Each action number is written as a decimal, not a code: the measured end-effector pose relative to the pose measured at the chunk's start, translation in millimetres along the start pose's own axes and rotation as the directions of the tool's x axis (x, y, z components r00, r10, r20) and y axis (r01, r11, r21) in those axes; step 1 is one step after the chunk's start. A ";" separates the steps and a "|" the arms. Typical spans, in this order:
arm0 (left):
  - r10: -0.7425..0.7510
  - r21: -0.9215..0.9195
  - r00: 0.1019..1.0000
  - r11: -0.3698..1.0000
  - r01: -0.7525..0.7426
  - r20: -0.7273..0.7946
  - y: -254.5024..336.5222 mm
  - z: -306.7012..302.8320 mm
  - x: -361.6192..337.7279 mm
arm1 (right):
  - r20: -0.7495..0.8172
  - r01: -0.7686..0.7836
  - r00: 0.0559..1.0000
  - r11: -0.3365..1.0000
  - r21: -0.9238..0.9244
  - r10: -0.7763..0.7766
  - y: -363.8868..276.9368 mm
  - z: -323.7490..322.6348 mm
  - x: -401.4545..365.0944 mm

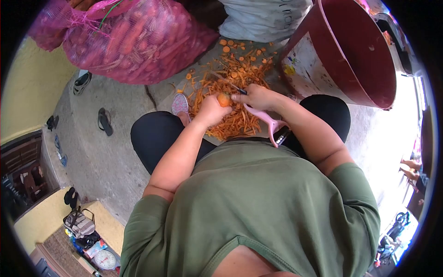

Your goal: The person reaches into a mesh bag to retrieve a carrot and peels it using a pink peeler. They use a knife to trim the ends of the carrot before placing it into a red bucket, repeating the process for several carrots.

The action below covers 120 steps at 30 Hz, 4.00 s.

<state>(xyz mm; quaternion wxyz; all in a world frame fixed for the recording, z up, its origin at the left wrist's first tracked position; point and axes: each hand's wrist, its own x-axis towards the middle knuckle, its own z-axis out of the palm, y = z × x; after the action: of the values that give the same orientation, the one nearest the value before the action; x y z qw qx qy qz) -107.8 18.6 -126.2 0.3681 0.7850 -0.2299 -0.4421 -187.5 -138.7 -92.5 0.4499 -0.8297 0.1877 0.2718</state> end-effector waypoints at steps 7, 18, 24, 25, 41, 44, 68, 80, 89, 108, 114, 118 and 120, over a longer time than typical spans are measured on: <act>-0.037 0.109 0.994 0.993 0.048 -0.105 -2.0 -3.0 4.5 | 0.079 0.033 0.997 0.974 -0.225 -0.016 5.8 15.0 -2.8; -0.092 0.373 0.970 0.912 0.172 -0.224 -1.6 13.7 2.1 | 0.113 0.088 0.992 0.934 -0.347 -0.052 13.4 32.9 12.2; -0.083 0.328 0.987 0.936 0.124 -0.138 -7.4 14.3 0.7 | 0.166 0.135 0.983 0.907 -0.400 -0.073 23.6 42.8 31.5; -0.064 0.280 0.994 0.956 0.085 -0.084 -10.1 9.5 0.9 | 0.166 0.121 0.984 0.910 -0.396 -0.059 27.2 43.6 35.3; -0.013 -0.830 0.989 0.541 0.132 0.148 -3.2 -13.9 -2.8 | -0.065 -0.160 0.952 0.667 0.728 0.299 48.3 1.6 39.0; -0.093 -0.818 0.979 0.538 0.201 0.179 -2.8 -14.4 -1.0 | -0.121 -0.069 0.960 0.630 0.774 0.253 36.6 -3.2 34.6; -0.098 -0.908 0.995 0.419 0.012 -0.032 -16.6 -15.5 11.1 | -0.091 -0.089 0.985 0.887 0.453 0.145 13.7 10.7 26.3; 0.251 -0.932 0.948 0.253 -0.258 -0.194 127.1 -25.3 24.7 | -0.052 -0.157 0.960 0.682 0.715 0.276 32.1 20.4 45.8; 0.688 -0.813 0.674 0.537 -0.224 0.269 192.8 -80.7 7.0 | -0.161 -0.091 0.906 0.554 0.828 0.390 44.1 7.5 45.0; -0.587 0.701 0.769 0.660 0.272 0.255 -216.1 2.9 107.9 | -0.146 -0.038 0.949 0.560 0.828 0.279 16.2 -25.6 46.8; -0.503 0.567 0.864 0.705 0.426 -0.024 -236.5 27.8 124.0 | -0.125 -0.061 0.921 0.454 0.889 0.370 6.1 -40.6 44.6; -0.571 0.560 0.819 0.698 0.446 0.060 -258.3 48.1 140.5 | -0.079 -0.046 0.945 0.367 0.929 0.319 22.8 -40.5 53.9; -0.606 0.576 0.794 0.663 0.478 0.038 -262.5 55.2 143.3 | -0.020 -0.070 0.951 0.276 0.958 0.309 33.7 -34.7 60.4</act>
<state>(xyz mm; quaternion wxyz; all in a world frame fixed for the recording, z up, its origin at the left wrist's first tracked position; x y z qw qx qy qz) -74.1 63.2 -425.2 -0.0461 0.8320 -0.1387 -0.5352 -149.2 -189.8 -136.1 0.7940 -0.3974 0.4539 0.0743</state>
